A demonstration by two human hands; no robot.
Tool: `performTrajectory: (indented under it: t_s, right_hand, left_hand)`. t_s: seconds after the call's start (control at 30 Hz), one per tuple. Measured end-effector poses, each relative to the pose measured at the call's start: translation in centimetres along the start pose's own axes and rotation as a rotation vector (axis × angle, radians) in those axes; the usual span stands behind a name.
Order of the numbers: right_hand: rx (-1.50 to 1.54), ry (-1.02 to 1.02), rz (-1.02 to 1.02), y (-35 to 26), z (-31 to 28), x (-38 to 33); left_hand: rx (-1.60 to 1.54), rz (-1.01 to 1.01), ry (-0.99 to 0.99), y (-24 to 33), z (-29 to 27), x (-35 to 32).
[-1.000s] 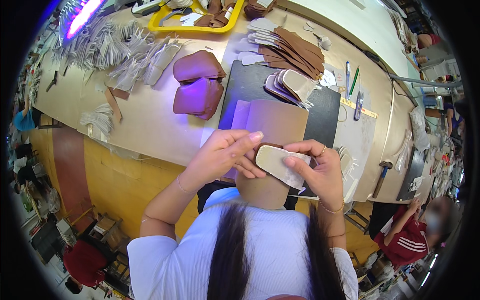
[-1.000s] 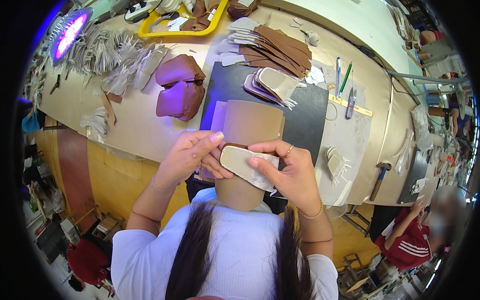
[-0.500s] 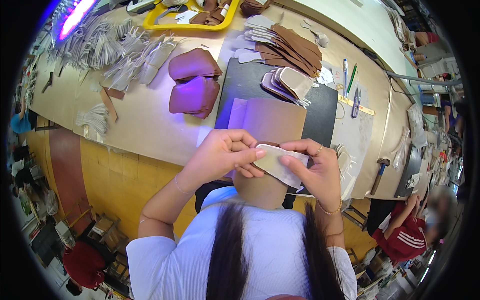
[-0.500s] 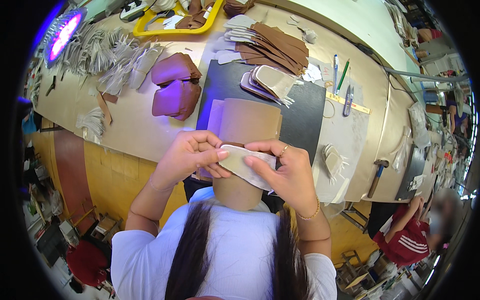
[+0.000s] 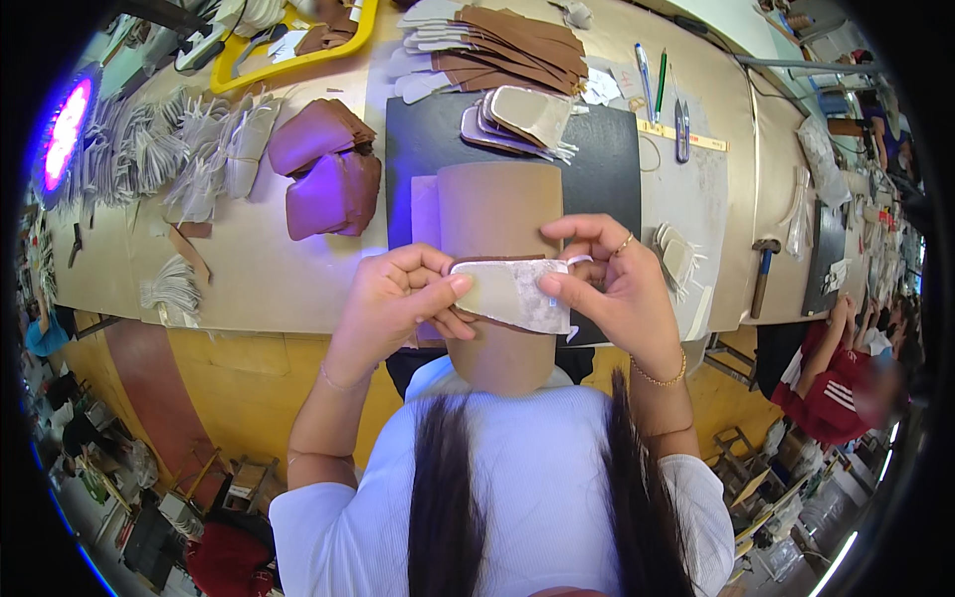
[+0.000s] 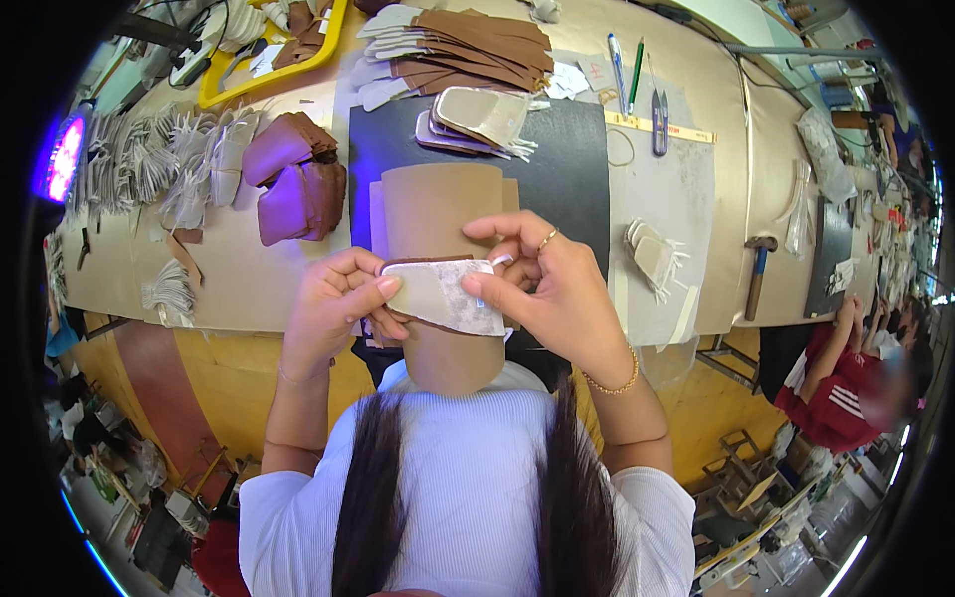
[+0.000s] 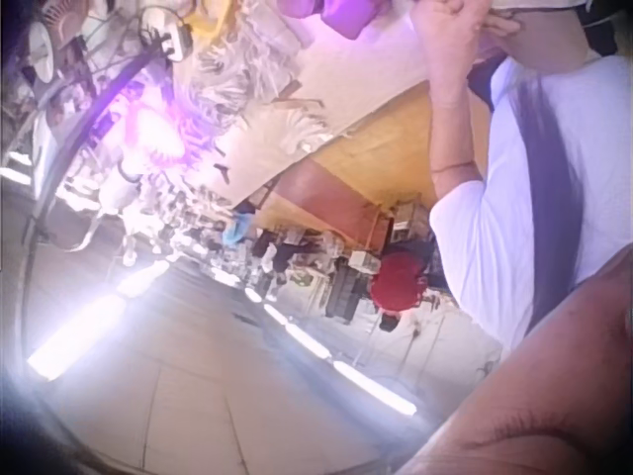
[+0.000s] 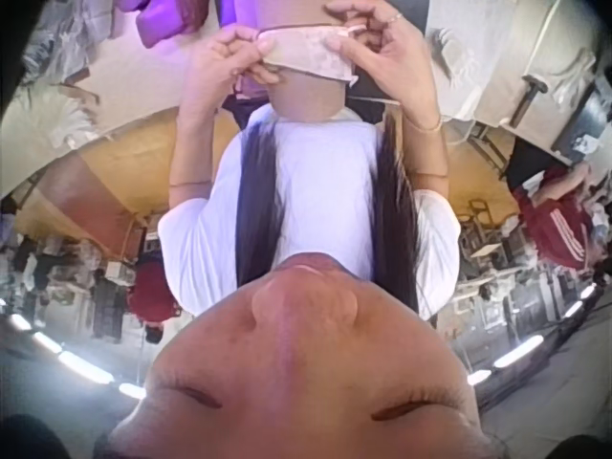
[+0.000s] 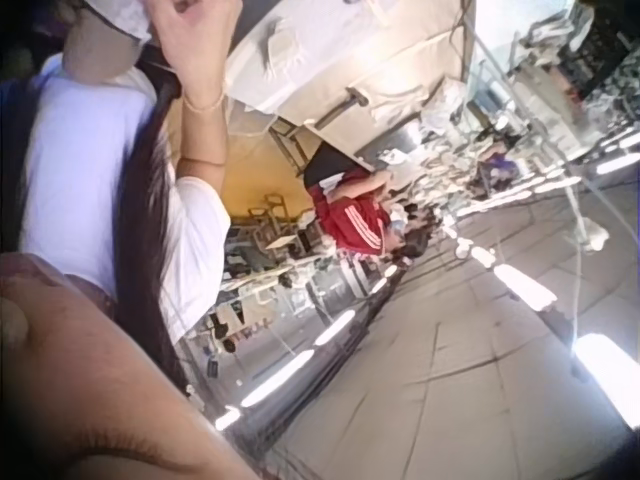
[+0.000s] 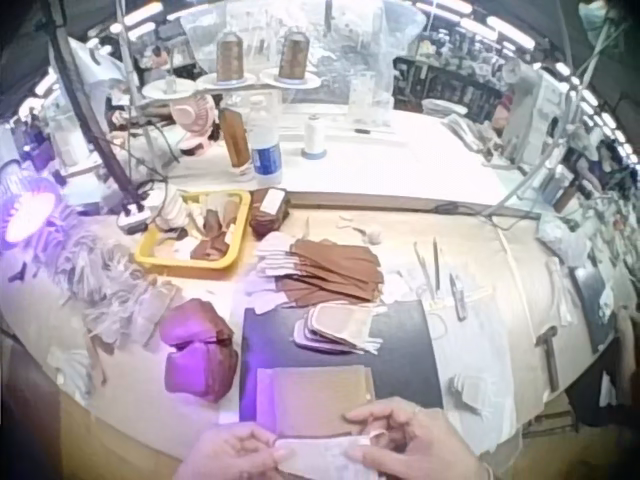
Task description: The person repeatedly picks up small brown leather pieces and white foam inserts, aligns them, and presses them together by hand. The assembled units are placed on the table. The person continues this repetitive assembly process throughout the clip.
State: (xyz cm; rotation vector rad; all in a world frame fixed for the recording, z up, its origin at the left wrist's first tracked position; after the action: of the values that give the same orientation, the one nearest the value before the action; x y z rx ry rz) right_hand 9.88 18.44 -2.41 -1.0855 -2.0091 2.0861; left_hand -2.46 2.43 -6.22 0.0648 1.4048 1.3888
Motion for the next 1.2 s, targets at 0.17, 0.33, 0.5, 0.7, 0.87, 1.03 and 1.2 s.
performTrajectory:
  t_s: [0.17,0.33,0.5,0.7,0.87,1.03,1.2]
  right_hand:
    - [0.004,0.009,-0.037,0.1,0.2,-0.1]
    - [0.008,0.030,-0.028,0.7,0.2,-0.2]
    - [-0.574,0.202,-0.484,-2.8,-0.6,-0.8]
    - [-0.849,-0.044,-0.900,-3.7,7.2,-2.8]
    - [-0.893,-0.139,-0.870,-1.5,7.0,-2.0]
    - [-0.664,-0.143,-0.907,1.5,4.5,-1.8]
    - [-0.253,-0.012,-0.842,6.1,3.0,-1.1]
  left_hand:
    - [0.004,0.024,-0.016,0.0,0.0,0.1]
    - [-0.014,0.007,-0.060,0.2,-0.1,0.4]
    - [0.006,-0.013,-0.028,0.1,-0.2,0.3]
    - [0.258,0.274,0.050,1.5,0.2,0.0]
    - [0.139,0.164,0.036,-0.6,-0.9,1.1]
    - [-0.061,0.050,-0.103,-1.0,-0.3,0.7]
    - [-0.086,0.016,-0.110,-0.8,-0.3,0.9]
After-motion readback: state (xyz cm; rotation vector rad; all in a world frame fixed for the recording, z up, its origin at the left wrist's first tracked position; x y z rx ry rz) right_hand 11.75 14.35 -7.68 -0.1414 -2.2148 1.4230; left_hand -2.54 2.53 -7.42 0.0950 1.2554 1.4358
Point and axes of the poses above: each hand's wrist, its own x-axis towards the middle knuckle, its own z-axis out of the palm, y = z × x, the point moved 5 cm from there along x, towards the middle knuckle, and after that the axes turned 6 degrees about y, right-handed, at the moved point
